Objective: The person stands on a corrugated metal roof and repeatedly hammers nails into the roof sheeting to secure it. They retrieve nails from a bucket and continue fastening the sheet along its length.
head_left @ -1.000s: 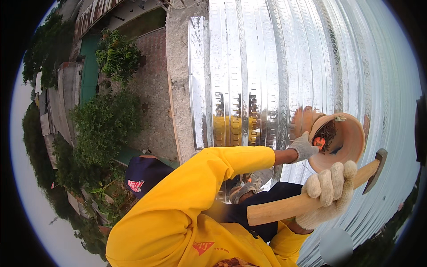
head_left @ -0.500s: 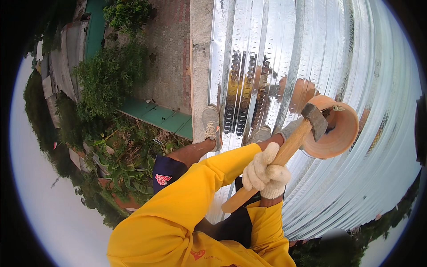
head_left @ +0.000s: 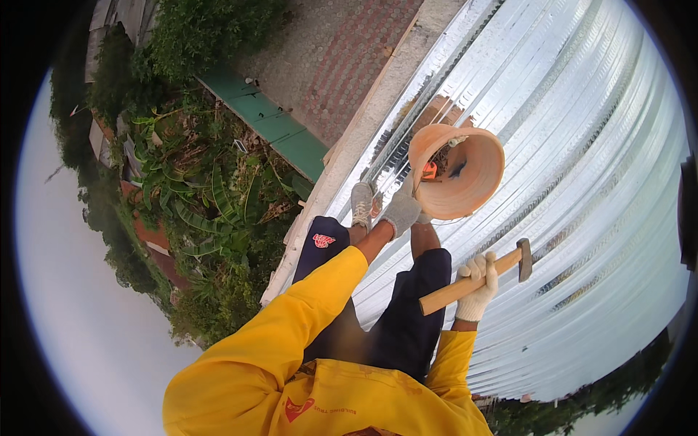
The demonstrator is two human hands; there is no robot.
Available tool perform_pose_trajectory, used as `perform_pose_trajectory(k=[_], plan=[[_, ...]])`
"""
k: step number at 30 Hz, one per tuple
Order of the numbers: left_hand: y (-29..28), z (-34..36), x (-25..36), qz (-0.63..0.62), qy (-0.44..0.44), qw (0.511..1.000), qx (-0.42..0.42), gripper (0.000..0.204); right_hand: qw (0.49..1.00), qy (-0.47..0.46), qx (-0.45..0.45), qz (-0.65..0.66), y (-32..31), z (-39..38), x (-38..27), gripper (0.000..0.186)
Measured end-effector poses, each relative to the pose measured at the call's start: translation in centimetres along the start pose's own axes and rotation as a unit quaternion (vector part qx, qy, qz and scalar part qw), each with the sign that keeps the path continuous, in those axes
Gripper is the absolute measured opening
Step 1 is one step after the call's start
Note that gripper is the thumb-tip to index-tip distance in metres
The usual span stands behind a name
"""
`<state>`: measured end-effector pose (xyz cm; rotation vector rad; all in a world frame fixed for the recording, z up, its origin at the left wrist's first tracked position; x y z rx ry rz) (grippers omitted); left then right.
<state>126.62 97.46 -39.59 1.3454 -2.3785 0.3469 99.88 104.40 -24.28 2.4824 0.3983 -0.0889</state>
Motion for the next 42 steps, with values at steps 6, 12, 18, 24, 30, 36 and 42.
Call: perform_pose_trajectory(k=[6,12,18,24,30,36,42], plan=[[-1.2,-16.5,-3.1,-0.493,0.072,0.838,0.225,0.093,0.963,-0.017,0.267,-0.037,-14.2,-10.2,-4.5,0.011],[0.1,-28.9,-5.7,-0.674,0.015,0.725,0.141,0.109,0.906,0.039,0.354,-0.229,-20.1,-24.8,-3.8,0.01],[3.5,-36.2,-11.6,-0.654,0.053,0.736,0.167,0.113,0.631,0.19,0.36,-0.66,-20.0,-35.6,-1.0,0.014],[7.5,-39.6,-18.6,-0.552,0.073,0.798,0.231,0.104,0.245,0.312,0.199,-0.896,-25.0,-36.7,1.6,0.019],[12.6,-45.4,-23.8,-0.636,-0.012,0.747,0.196,0.094,0.389,0.276,0.13,-0.869,-34.8,-37.8,4.0,0.012],[16.7,-49.1,-30.7,-0.589,0.003,0.788,0.178,0.098,0.491,0.308,0.244,-0.778,-38.6,-46.9,1.6,0.006],[16.4,-53.6,-38.8,-0.582,0.0,0.803,0.128,0.101,0.553,0.272,0.336,-0.713,-45.0,-56.5,3.2,0.011]])
Point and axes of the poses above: each hand's wrist, its own z-axis towards the middle knuckle, its own y-axis out of the palm, x = y × z, the point moved 9 cm from there along z, towards the middle knuckle, and after that the axes turned 10 degrees about -z, right-handed, at the moved point
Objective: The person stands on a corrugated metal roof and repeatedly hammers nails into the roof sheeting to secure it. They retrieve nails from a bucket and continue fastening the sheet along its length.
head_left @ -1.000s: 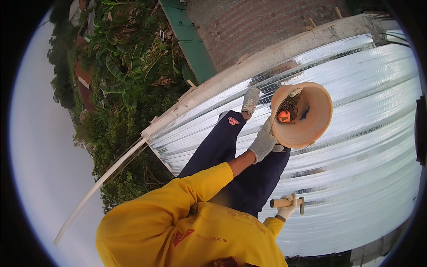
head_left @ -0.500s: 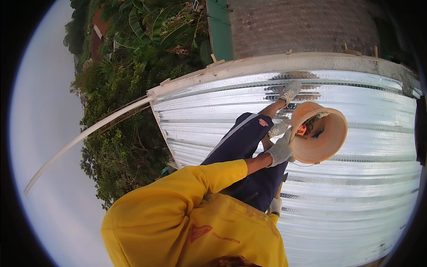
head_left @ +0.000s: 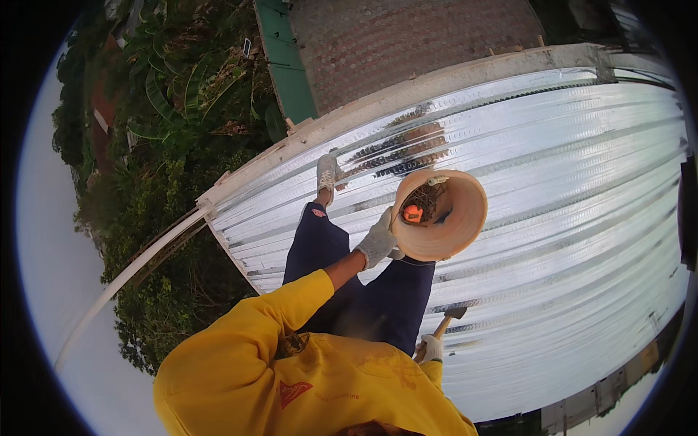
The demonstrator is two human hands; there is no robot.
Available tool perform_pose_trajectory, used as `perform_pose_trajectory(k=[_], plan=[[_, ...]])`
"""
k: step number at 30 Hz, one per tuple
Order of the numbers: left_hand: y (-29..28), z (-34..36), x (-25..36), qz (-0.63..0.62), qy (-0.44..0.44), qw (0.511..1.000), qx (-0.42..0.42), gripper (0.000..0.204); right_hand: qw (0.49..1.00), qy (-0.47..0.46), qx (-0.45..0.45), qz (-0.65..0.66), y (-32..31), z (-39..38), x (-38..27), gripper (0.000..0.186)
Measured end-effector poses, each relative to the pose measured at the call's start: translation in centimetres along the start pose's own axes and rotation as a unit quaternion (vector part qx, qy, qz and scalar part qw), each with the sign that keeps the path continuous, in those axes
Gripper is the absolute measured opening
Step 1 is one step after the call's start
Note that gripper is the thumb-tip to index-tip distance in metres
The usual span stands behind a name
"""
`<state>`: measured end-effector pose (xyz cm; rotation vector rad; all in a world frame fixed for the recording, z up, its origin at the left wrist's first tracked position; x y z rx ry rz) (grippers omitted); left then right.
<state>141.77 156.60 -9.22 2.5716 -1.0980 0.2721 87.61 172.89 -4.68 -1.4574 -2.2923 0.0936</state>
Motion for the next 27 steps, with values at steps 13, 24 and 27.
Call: perform_pose_trajectory(k=[13,24,27], plan=[[-28.3,-5.0,-1.7,-0.019,-0.014,1.0,-0.018,0.096,0.998,0.008,-0.038,0.059,29.7,-4.9,17.3,0.021],[-39.8,-4.3,-9.8,0.159,0.109,0.979,0.063,0.079,0.969,-0.1,-0.102,0.199,33.1,-8.8,9.6,0.023],[-39.4,-3.2,-12.0,0.168,0.023,0.984,0.046,0.076,0.907,-0.149,-0.177,0.353,34.0,-9.3,6.7,0.027]])
Point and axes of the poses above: each hand's wrist, its own z-axis towards the middle knuckle, its own y-axis out of the palm, x = y × z, the point moved 9 cm from there along z, towards the middle knuckle, and after that the axes turned 10 degrees about -z, right-handed, at the moved point
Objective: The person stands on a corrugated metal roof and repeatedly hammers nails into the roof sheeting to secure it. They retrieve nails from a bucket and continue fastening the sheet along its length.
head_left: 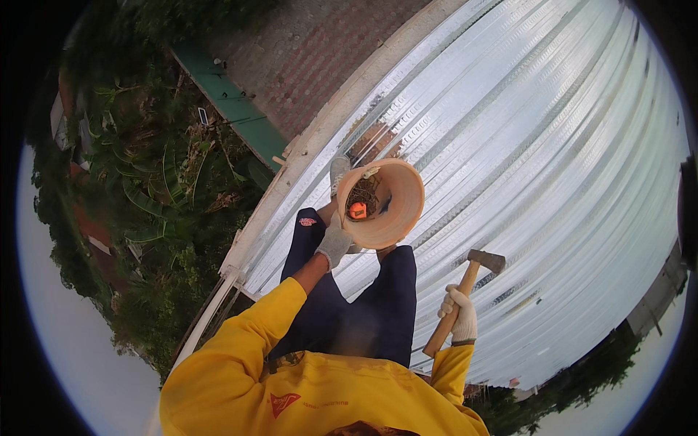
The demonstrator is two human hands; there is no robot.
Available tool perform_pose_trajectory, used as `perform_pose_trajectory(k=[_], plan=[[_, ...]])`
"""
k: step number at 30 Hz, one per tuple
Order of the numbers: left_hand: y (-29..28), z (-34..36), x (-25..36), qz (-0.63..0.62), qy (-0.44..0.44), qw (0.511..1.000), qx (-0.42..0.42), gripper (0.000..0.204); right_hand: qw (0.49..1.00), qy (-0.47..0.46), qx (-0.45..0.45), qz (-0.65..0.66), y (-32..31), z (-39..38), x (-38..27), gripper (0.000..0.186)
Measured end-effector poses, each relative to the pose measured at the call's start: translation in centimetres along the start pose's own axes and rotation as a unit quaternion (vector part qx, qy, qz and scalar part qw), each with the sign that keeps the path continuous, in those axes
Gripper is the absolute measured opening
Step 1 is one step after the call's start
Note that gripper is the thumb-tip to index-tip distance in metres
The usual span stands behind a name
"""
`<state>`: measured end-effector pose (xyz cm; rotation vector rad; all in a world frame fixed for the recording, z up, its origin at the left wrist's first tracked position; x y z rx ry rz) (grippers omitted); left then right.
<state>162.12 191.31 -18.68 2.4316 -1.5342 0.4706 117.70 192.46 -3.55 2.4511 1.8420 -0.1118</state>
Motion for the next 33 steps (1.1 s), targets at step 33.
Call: perform_pose_trajectory(k=[33], plan=[[35.8,38.9,-16.9,0.134,-0.108,0.875,-0.452,0.097,0.617,-0.289,-0.308,0.664,7.4,23.9,0.6,0.021]])
Point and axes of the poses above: each hand's wrist, its own z-axis towards the middle knuckle, its own y-axis out of the palm, x = y × z, the point moved 9 cm from there along z, towards the middle knuckle, and after that the axes turned 10 degrees about -z, right-handed, at the moved point
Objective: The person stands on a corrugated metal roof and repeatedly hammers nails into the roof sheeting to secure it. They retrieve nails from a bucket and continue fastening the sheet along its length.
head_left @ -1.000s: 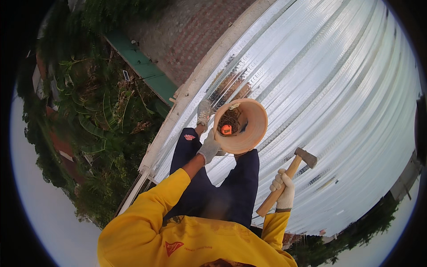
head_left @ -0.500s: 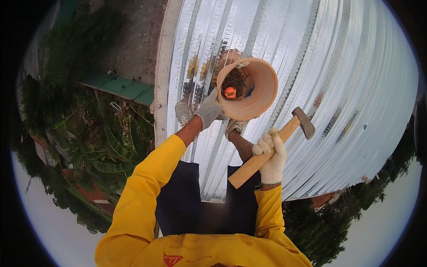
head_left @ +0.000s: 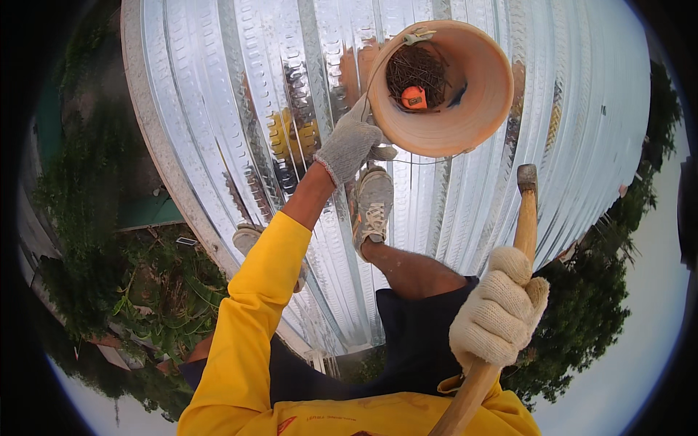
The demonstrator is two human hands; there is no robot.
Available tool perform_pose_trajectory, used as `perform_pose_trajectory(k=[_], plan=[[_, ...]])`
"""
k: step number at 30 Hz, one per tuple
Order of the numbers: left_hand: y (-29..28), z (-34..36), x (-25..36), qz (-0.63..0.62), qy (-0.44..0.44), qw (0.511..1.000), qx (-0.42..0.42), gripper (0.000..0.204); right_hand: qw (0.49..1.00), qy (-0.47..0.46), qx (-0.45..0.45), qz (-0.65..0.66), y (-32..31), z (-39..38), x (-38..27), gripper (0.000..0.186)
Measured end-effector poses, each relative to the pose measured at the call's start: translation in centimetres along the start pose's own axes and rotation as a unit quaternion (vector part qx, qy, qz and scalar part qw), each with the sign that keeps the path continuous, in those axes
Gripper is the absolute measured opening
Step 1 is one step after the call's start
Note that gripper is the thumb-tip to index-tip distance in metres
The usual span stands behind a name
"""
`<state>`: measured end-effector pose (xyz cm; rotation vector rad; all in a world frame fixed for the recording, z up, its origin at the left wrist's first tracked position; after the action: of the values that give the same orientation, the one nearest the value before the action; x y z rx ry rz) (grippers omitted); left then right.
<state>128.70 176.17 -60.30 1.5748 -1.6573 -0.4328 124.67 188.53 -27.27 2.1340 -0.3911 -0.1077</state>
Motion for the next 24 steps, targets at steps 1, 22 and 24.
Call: perform_pose_trajectory(k=[1,22,24], plan=[[-0.8,0.3,-0.7,0.021,0.002,1.0,0.009,0.097,0.999,-0.03,-0.019,-0.019,0.2,0.3,-0.7,0.018],[10.3,15.9,4.4,0.719,0.255,0.646,-0.032,0.032,0.929,-0.036,-0.353,0.102,0.8,-0.5,-7.2,0.011],[9.3,19.8,3.1,0.766,0.214,0.606,0.022,0.032,0.926,-0.03,-0.361,0.104,0.8,-0.6,-7.6,0.01]])
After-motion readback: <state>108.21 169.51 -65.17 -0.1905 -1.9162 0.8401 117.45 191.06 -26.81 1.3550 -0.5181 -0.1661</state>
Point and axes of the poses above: each hand's wrist, its own z-axis towards the middle knuckle, its own y-axis out of the palm, x = y × z, the point moved 9 cm from there along z, towards the middle knuckle, and after that the axes turned 10 degrees about -z, right-handed, at the moved point
